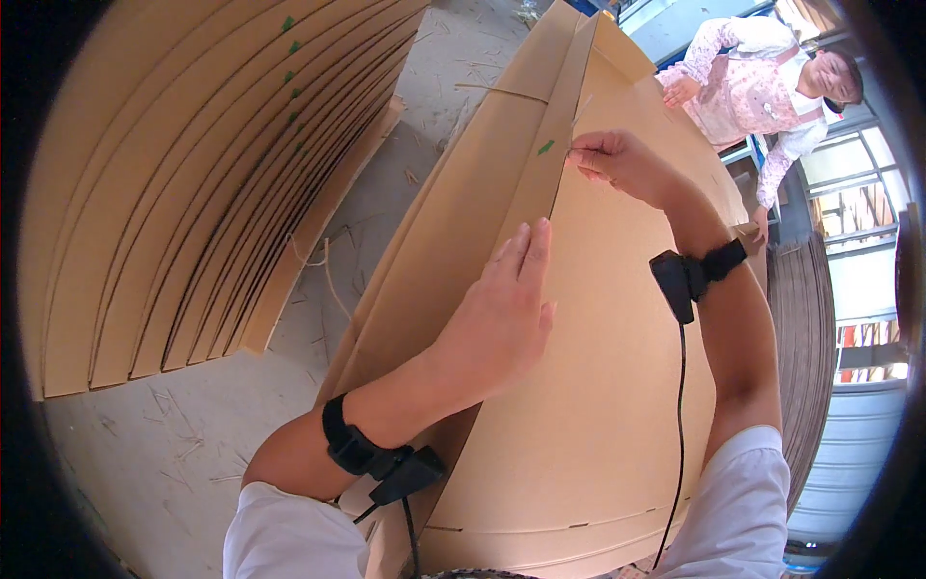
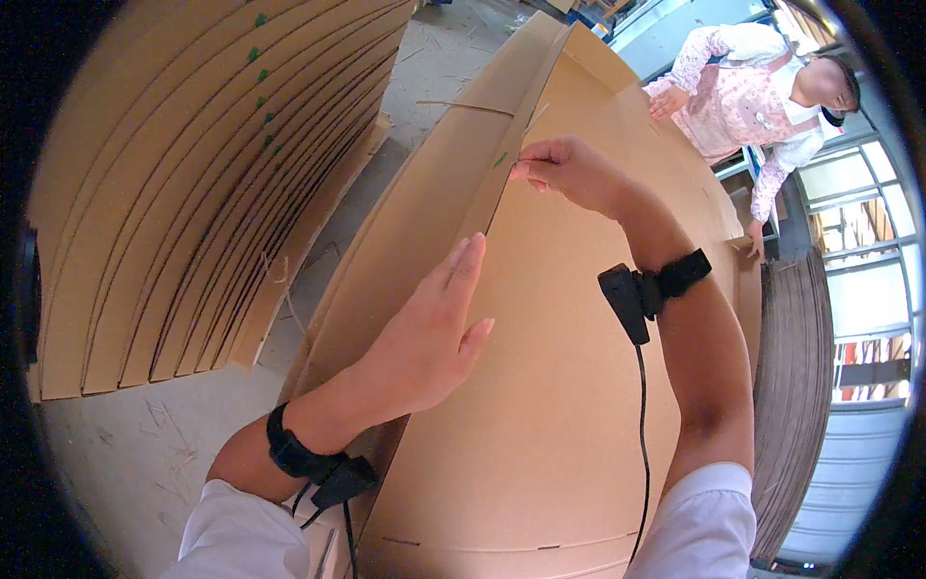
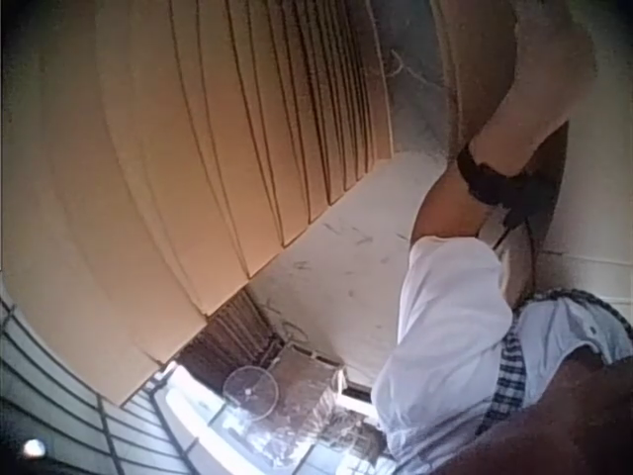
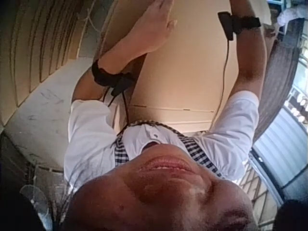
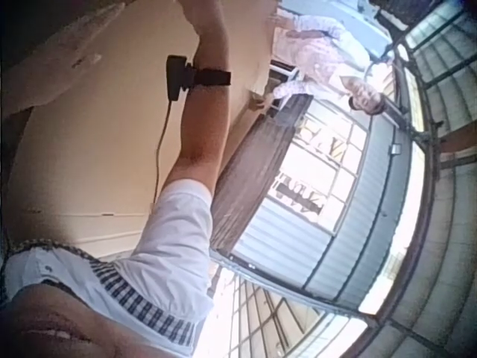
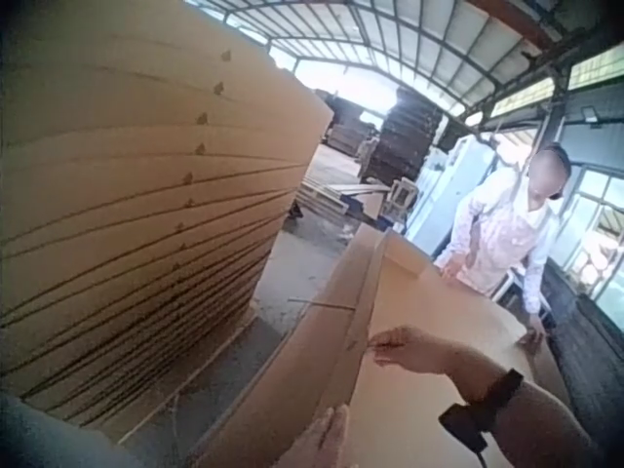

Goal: The recorder is assembling large cardboard sheets into box components, folding edges, and using a utility knife to trim or score the material in a manufacturing environment.

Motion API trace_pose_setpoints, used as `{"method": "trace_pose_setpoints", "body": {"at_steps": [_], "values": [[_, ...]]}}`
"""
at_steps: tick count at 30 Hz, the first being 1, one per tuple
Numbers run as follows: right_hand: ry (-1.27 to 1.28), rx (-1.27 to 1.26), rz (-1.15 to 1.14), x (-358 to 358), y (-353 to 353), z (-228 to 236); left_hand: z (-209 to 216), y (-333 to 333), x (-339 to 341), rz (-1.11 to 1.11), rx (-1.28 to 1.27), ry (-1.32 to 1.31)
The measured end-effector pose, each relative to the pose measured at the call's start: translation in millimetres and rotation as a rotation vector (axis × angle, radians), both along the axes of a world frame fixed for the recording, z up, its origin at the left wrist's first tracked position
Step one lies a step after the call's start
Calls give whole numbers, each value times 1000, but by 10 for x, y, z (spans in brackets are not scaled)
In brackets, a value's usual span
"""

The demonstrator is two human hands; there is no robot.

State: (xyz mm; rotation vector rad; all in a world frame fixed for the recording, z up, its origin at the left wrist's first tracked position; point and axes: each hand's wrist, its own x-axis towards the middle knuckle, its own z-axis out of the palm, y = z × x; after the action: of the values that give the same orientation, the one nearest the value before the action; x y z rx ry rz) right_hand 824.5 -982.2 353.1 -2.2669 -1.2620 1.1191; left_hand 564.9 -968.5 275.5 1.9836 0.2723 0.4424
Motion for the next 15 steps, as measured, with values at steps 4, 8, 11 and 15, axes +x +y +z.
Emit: {"method": "trace_pose_setpoints", "body": {"at_steps": [4,8,11,15], "values": [[-88,107,40,85,-61,-62,-1,5,-6,-11,-5,21],[49,82,-33,199,-71,-91,14,-13,7,-10,11,23],[21,2,-216,121,-10,3,18,-25,20,-9,-8,35],[9,39,-327,94,122,32,19,-59,65,0,11,35]]}}
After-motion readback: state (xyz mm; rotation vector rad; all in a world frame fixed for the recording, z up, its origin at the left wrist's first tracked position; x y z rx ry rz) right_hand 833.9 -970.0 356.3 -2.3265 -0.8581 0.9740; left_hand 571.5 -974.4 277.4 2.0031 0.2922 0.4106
